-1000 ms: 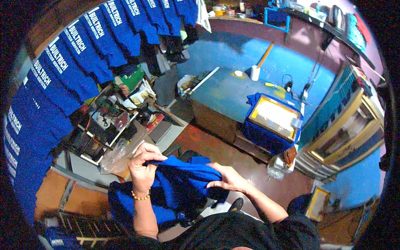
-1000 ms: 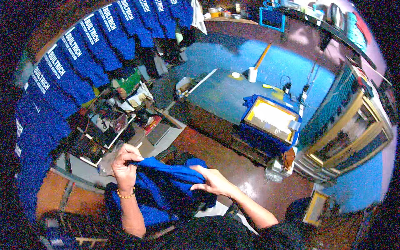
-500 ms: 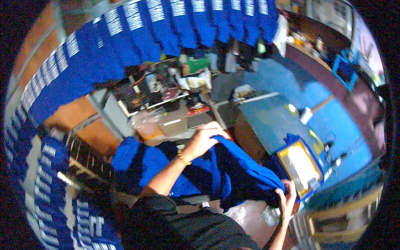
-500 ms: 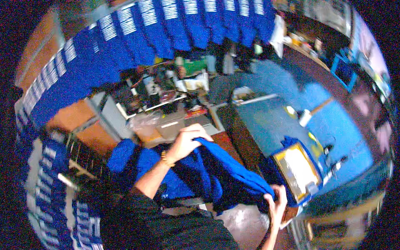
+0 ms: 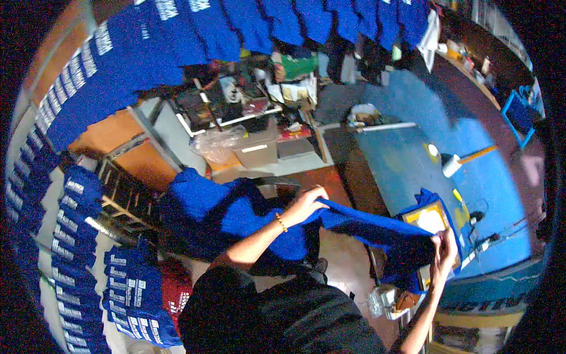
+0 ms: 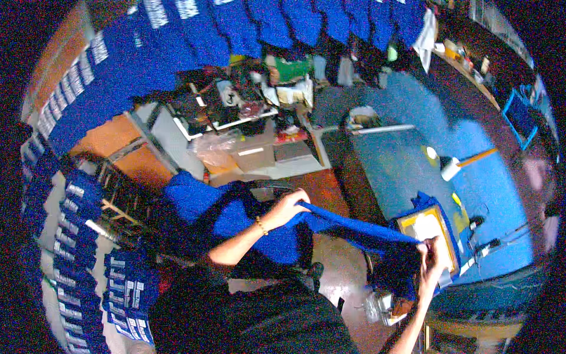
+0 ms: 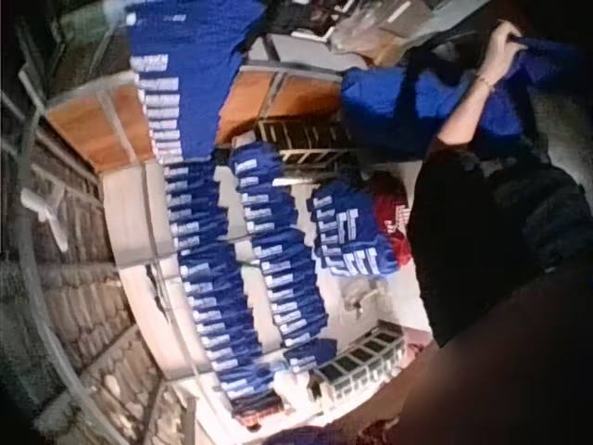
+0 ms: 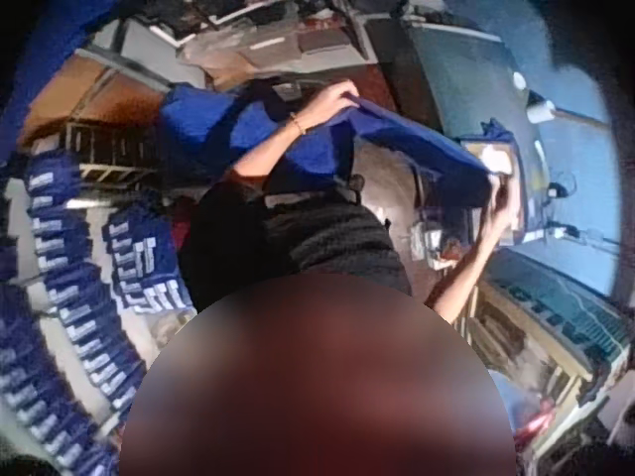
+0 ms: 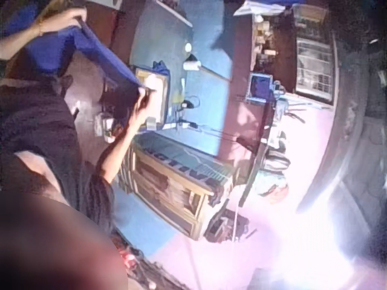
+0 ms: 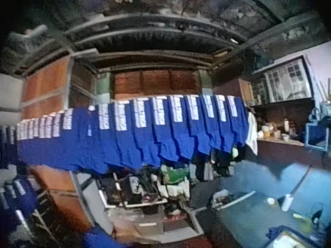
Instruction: The person repeatedly places blue t-shirts on a screen printing station, aligns a screen frame, and uses a squeegee to pull white ink across the mesh. After each print, the shirt is removed and placed on a nearby chair, and the process is repeated with new shirts.
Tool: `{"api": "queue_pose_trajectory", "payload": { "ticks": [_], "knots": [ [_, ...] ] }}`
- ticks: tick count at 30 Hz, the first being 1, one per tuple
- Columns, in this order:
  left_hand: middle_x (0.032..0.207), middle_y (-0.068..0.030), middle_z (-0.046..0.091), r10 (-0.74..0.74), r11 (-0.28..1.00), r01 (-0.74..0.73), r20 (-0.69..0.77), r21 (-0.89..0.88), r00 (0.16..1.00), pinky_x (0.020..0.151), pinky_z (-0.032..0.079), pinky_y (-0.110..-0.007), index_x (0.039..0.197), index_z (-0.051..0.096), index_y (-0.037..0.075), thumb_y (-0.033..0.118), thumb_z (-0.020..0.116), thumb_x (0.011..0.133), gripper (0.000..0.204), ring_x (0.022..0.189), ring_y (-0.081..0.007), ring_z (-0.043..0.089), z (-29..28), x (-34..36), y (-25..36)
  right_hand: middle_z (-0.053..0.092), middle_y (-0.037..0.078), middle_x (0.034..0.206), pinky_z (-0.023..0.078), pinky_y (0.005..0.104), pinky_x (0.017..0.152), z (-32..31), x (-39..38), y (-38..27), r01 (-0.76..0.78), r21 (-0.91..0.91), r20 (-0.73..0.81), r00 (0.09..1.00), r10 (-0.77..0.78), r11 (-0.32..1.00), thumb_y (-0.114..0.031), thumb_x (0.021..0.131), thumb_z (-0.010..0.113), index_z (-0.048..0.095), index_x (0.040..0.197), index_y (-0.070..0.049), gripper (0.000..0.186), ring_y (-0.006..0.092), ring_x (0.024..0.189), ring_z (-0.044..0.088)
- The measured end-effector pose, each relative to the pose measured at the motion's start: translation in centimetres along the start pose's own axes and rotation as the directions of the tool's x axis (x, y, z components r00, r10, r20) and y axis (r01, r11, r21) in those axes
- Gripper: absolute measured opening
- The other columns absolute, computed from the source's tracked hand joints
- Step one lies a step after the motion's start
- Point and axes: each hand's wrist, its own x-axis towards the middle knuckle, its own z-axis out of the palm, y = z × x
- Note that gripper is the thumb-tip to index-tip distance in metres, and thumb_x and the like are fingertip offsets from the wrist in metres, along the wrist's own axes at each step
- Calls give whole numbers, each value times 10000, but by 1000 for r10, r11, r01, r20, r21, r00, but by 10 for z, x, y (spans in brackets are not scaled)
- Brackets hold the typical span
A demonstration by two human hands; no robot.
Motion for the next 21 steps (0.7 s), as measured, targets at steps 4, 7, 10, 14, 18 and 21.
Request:
{"api": "queue_pose_trajectory", "payload": {
  "ticks": [4, 7, 10, 14, 18, 21],
  "knots": [
    [776, -34, 656, -105, 983, 108, -28, 146, 994, 732, 524, -336, 854, 672, 30, 134, 836, 822, 197, 771, -137, 627, -9, 17, -48, 643, 48, 783, 487, 298, 654, 3, 66, 25, 41, -194, 311, 950, 21, 980, -187, 947, 759, 651, 946, 40, 251, 121, 727, 618],
    [849, -110, 762, -158, 987, 158, 142, 15, 977, 767, 573, -324, 864, 753, 30, 89, 741, 888, 64, 794, -146, 717, -33, 41, -70, 699, 126, 699, 516, 338, 664, -1, 107, 51, 92, -362, 492, 864, 107, 928, -296, 932, 754, 680, 757, 23, 371, 180, 679, 683],
    [934, -107, 782, -232, 972, 233, 222, 20, 947, 835, 565, -369, 1024, 769, 1, 238, 643, 975, 273, 882, -171, 714, -39, 64, -71, 597, 34, 685, 464, 323, 634, 10, 123, 95, -128, -160, 485, 854, 191, 979, -281, 975, 696, 608, 730, 7, 387, 123, 665, 558],
    [917, -103, 753, -14, 991, 58, 333, -123, 943, 821, 554, -377, 980, 754, 8, 243, 728, 936, 241, 867, -209, 709, -58, 81, -46, 543, -14, 697, 420, 285, 625, 20, 158, 152, -136, 45, 575, 813, 85, 990, -169, 907, 712, 583, 764, -15, 247, 97, 674, 501],
    [923, -81, 690, 110, 990, -131, 314, 48, 943, 806, 546, -389, 897, 753, 45, 210, 723, 905, 168, 889, -227, 669, -99, 87, -21, 674, -15, 983, 487, 274, 841, 25, 215, 141, -365, -65, 773, 570, 278, 929, -143, 875, 837, 743, 1141, -81, 289, 105, 920, 570],
    [909, -75, 679, 397, 840, -392, 68, 376, 915, 800, 567, -396, 858, 711, 69, 242, 693, 902, 180, 869, -270, 659, -115, 95, -9, 685, 29, 1034, 494, 275, 868, 39, 251, 112, -294, -67, 782, 579, 233, 953, -132, 870, 829, 700, 1161, 44, 364, 131, 951, 599]
  ]
}}
